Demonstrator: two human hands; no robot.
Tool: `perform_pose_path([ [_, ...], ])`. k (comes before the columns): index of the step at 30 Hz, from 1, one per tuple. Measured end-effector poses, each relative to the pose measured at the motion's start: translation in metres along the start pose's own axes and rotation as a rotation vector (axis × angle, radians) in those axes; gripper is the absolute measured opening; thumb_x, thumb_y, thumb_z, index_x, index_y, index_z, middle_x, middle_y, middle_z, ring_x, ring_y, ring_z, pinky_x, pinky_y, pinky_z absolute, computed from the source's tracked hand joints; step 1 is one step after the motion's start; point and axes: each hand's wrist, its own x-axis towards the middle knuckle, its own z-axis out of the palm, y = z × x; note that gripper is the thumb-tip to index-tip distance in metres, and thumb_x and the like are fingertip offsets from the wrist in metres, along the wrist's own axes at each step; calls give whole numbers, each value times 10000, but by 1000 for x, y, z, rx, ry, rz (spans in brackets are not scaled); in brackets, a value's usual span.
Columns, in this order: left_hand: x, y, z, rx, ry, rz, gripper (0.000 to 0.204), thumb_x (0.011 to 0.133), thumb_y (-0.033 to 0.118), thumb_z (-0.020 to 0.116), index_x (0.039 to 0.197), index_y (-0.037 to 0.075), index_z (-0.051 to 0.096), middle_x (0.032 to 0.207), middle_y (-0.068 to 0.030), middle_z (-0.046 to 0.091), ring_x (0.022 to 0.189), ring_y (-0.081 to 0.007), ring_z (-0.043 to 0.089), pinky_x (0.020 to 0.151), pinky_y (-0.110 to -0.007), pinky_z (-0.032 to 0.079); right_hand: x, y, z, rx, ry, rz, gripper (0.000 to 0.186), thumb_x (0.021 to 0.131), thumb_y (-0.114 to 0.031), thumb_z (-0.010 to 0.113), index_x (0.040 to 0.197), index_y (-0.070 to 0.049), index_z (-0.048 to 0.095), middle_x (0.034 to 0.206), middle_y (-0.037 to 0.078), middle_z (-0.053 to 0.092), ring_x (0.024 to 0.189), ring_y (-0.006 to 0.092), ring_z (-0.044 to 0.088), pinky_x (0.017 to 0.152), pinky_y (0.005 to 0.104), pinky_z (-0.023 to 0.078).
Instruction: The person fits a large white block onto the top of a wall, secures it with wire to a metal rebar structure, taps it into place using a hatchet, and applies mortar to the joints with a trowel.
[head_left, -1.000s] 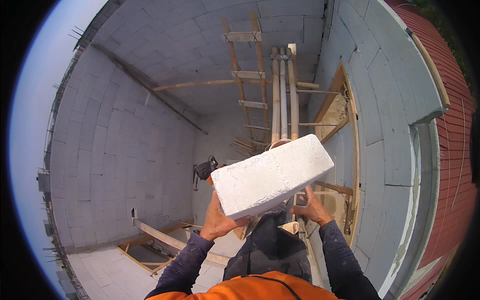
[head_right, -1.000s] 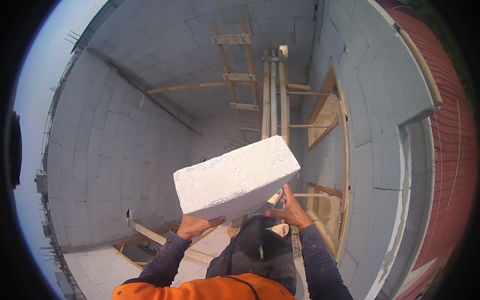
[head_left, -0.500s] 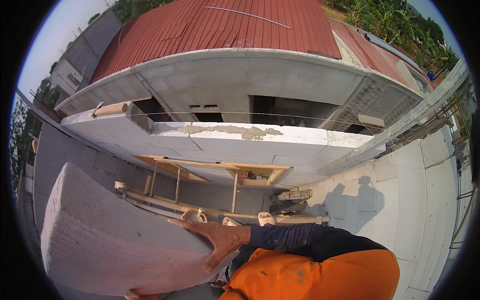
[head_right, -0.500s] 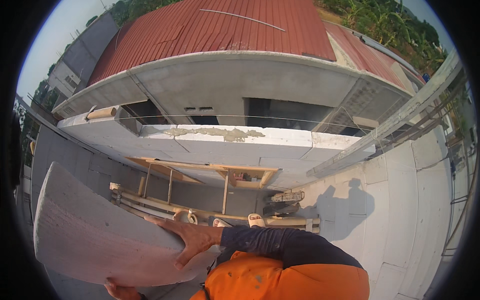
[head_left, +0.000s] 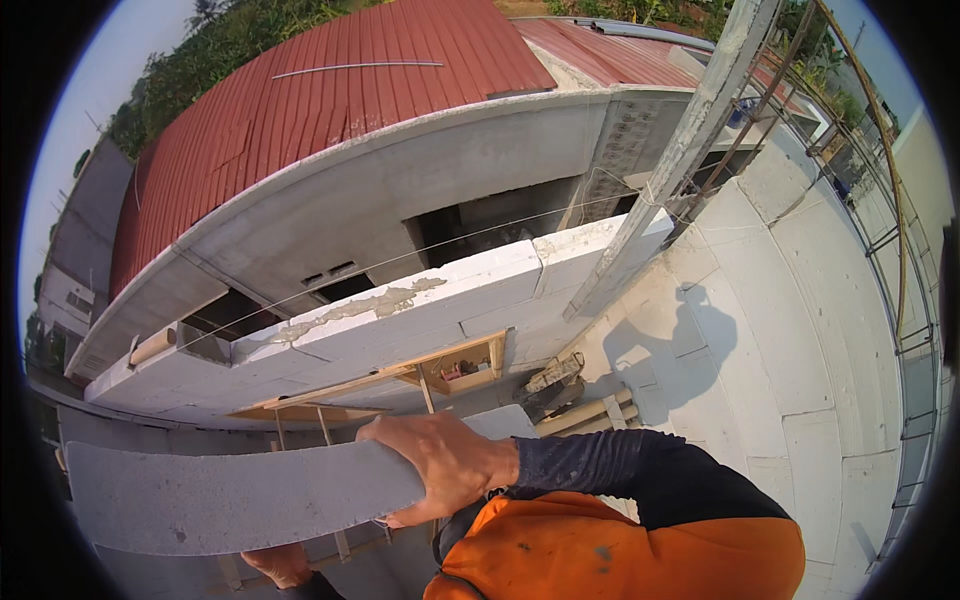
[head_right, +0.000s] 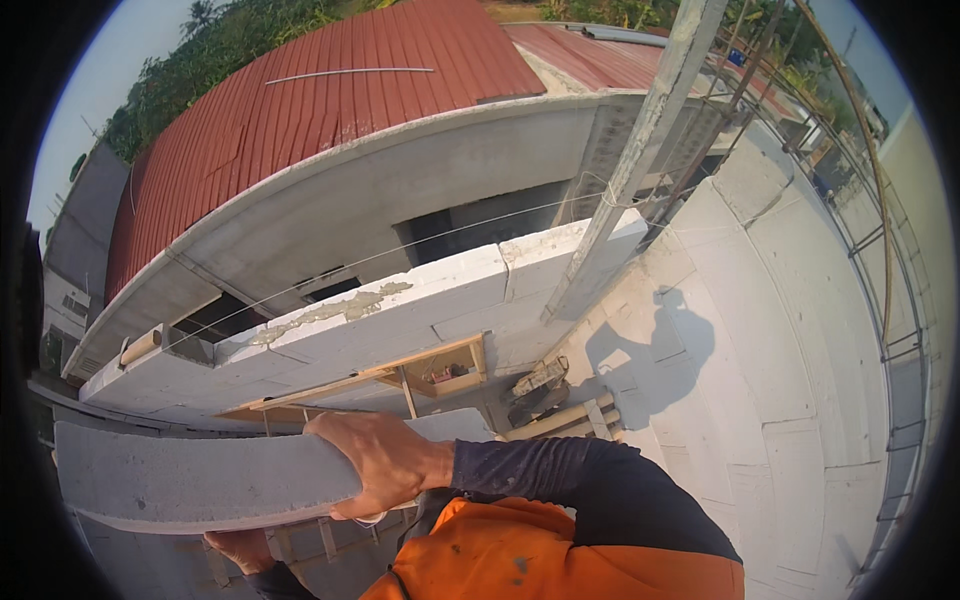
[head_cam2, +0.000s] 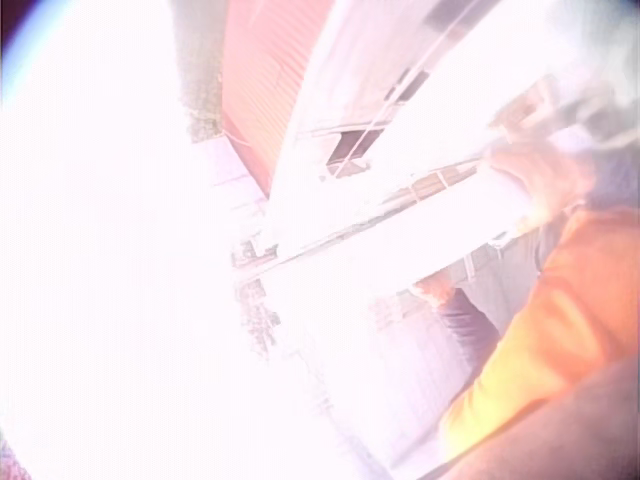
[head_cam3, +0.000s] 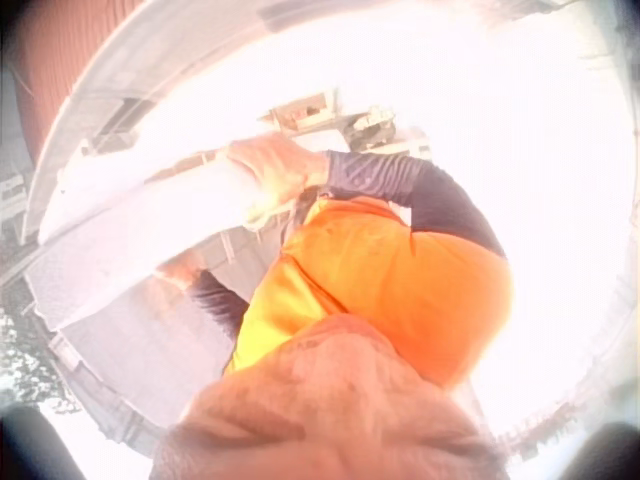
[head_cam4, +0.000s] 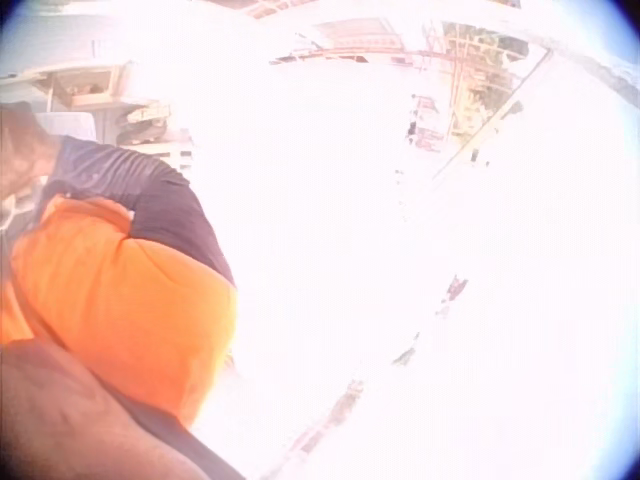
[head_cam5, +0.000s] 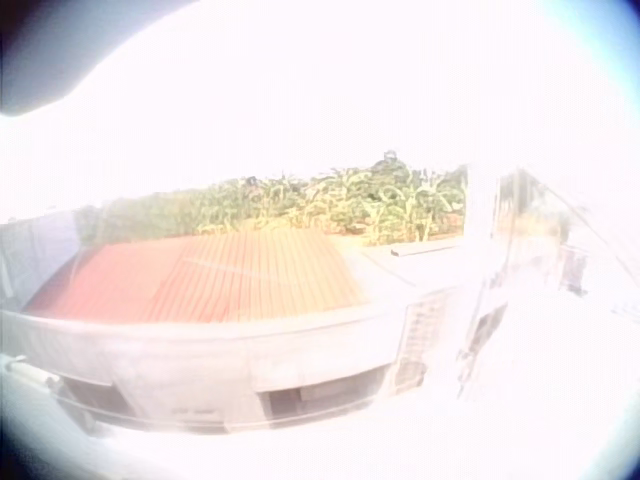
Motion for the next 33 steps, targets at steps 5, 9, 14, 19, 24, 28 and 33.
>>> perform_pose_path([
  [5,-34,-93,9,-276,-59,-367,772,1036,554,671,1627,115,440,1597,-129,538,1480,-327,513,1236,-519,422,-4,8,3,-352,-27,-67,859,730,-451,942,1353,-17,541,1138,160,681,1046,376,715,874,494,571],
  [9,-94,-146,-36,123,-142,-972,921,1029,675,630,1655,53,366,1601,-136,543,1505,-332,491,1231,-508,389,-28,24,8,-521,-279,264,872,748,-480,919,1378,-7,546,1182,174,684,1068,390,710,890,504,568],
  [14,-36,-36,58,875,-676,-1085,707,998,426,781,1568,70,562,1555,-176,607,1485,-312,536,1207,-413,427,-42,66,41,-748,-450,515,933,747,-620,882,1390,-19,573,1274,184,695,1111,393,715,944,514,568],
  [19,37,-42,104,1533,-1049,452,981,838,506,872,1622,101,444,1520,-157,596,1532,-287,463,1220,-503,410,-48,70,45,-828,-466,555,947,741,-624,885,1385,-2,579,1246,200,699,1128,386,717,953,496,570],
  [24,93,-66,91,1407,-1312,324,973,799,493,890,1556,57,461,1347,-173,648,1308,-365,627,1096,-533,508,-26,28,21,-828,-329,295,922,678,-579,943,1315,0,612,1061,157,722,966,354,743,812,451,596],
  [28,143,23,128,1379,-1294,451,933,749,465,924,1453,6,521,1237,-178,671,1151,-368,702,917,-514,591,20,-46,-4,-936,-183,249,920,584,-428,1003,1303,-11,608,1028,155,704,945,349,735,799,457,590],
  [33,210,176,193,1490,-1079,983,738,676,291,951,1289,3,657,1058,-179,770,999,-363,784,863,-452,640,101,-154,-38,-1079,110,101,949,528,-231,963,1379,-49,586,1131,179,713,1022,391,736,906,468,580],
])
